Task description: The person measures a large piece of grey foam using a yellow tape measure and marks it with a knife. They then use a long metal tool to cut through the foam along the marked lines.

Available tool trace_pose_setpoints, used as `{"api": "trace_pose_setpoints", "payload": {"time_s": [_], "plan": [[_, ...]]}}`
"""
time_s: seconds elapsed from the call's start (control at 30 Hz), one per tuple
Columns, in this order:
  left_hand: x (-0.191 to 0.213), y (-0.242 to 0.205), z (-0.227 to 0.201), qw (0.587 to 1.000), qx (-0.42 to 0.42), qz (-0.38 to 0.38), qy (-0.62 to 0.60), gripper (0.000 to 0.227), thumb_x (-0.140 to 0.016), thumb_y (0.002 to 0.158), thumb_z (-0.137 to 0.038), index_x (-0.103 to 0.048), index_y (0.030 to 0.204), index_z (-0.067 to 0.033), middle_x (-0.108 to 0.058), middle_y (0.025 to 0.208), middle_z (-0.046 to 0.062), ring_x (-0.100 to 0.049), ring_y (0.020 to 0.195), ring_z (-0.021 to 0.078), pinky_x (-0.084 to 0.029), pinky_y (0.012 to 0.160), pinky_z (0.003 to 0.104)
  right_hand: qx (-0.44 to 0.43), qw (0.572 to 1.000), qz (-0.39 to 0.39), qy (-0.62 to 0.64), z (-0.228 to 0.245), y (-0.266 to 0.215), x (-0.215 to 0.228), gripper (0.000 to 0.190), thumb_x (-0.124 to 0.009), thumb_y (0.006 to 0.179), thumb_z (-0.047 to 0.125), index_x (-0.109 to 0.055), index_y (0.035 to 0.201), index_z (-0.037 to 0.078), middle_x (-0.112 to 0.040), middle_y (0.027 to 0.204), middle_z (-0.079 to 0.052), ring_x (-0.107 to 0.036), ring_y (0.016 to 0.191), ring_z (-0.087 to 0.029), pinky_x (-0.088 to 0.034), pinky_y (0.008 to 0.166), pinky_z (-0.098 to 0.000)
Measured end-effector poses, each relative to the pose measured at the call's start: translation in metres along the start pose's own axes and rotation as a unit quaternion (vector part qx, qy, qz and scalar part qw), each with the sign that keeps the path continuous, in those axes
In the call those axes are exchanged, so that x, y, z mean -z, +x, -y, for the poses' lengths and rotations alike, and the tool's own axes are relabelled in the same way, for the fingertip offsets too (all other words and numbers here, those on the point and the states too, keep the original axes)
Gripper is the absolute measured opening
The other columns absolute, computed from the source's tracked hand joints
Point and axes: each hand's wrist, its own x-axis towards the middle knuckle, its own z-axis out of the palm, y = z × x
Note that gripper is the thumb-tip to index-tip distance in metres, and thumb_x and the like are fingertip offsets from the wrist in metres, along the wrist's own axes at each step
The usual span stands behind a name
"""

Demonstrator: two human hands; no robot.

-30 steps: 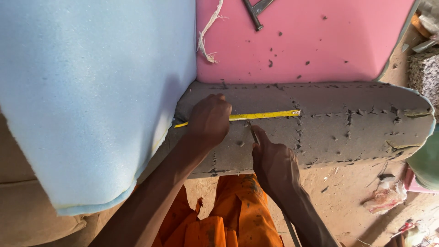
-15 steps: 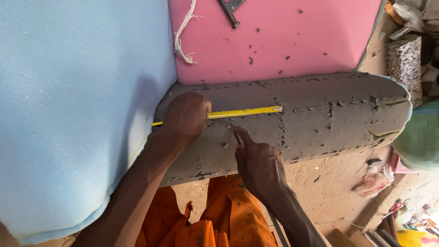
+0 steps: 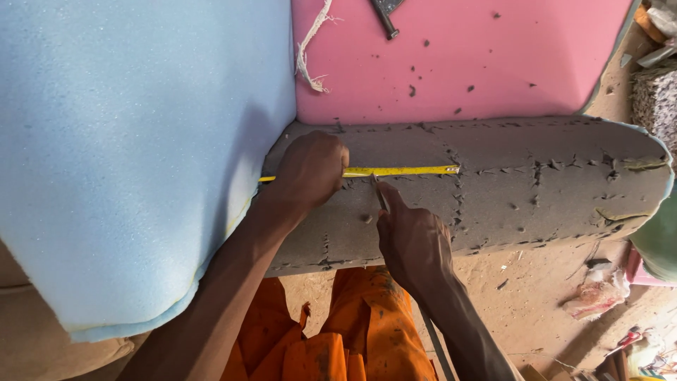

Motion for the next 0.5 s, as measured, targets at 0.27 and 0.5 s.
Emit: {"api": "trace_pose_setpoints", "payload": {"time_s": [0.27, 0.5], "plan": [[-0.058, 0.047, 0.043, 0.999, -0.045, -0.001, -0.018, 0.01, -0.089, 0.089, -0.013, -0.098, 0.091, -0.0172, -0.089, 0.082, 0.018, -0.088, 0.083, 0.0444, -0.071, 0.078, 0.06, -0.045, 0.997, 0.057, 0.009, -0.008, -0.032, -0.003, 0.055, -0.056, 0.125, 0.034, -0.062, 0.179, 0.046, -0.084, 0.073, -0.018, -0.085, 0.069, -0.043, -0.067, 0.073, -0.061], [-0.022, 0.025, 0.029, 0.998, -0.038, 0.051, -0.029, 0.036, -0.1, 0.097, -0.018, -0.102, 0.131, -0.0067, -0.089, 0.102, 0.016, -0.091, 0.115, 0.0327, -0.067, 0.103, 0.031, -0.051, 0.998, 0.026, -0.017, -0.012, -0.012, 0.015, 0.057, -0.057, 0.124, 0.038, -0.064, 0.181, 0.044, -0.087, 0.081, -0.026, -0.092, 0.097, -0.055, -0.073, 0.096, -0.0733]]}}
